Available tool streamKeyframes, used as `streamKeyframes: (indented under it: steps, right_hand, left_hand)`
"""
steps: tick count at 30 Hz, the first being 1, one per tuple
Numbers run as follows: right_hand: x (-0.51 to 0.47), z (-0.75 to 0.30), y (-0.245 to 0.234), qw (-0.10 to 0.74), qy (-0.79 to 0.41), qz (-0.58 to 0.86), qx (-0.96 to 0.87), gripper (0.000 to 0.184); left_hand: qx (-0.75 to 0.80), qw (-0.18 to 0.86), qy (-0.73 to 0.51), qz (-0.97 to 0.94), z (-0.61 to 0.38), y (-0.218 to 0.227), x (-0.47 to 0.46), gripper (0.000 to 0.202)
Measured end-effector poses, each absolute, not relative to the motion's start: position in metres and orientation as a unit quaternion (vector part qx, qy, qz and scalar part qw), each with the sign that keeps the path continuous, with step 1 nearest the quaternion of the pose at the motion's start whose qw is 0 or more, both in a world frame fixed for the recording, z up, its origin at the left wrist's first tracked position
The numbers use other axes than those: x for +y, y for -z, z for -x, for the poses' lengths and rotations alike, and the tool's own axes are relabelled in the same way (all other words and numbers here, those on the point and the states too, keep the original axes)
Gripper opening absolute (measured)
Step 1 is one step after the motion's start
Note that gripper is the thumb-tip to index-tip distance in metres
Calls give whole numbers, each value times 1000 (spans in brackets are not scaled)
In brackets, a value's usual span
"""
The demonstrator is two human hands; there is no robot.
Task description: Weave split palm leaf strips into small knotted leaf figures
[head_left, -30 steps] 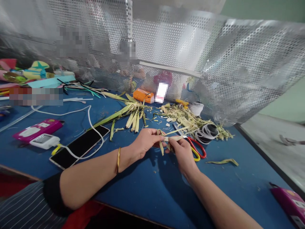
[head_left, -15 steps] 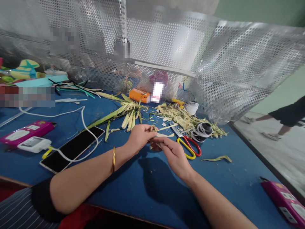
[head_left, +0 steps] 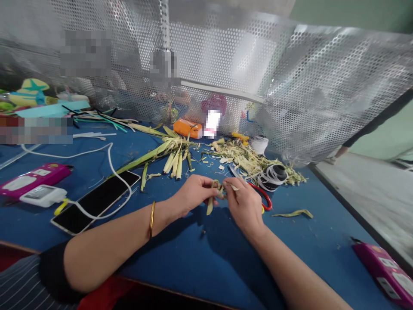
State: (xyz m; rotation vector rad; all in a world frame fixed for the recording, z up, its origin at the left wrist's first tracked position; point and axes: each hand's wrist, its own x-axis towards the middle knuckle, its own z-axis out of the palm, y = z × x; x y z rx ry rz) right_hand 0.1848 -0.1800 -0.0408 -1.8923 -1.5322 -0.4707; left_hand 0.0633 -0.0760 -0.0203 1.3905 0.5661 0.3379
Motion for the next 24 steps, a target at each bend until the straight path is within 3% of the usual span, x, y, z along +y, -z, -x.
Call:
streamKeyframes:
  steps: [5,17,24]
  right_hand:
    - [-179,-186,41,298,128,785,-528,27]
    - [-174,-196,45,355,4,802,-480,34]
    - [-185,-224,18,360,-67,757,-542,22]
  left_hand:
    - [260,738,-135,-608,-63,18,-76,6]
    - [311,745,-197,-557,-68,26,-83,6]
    - [346,721,-259,-542,-68,22,-64,10]
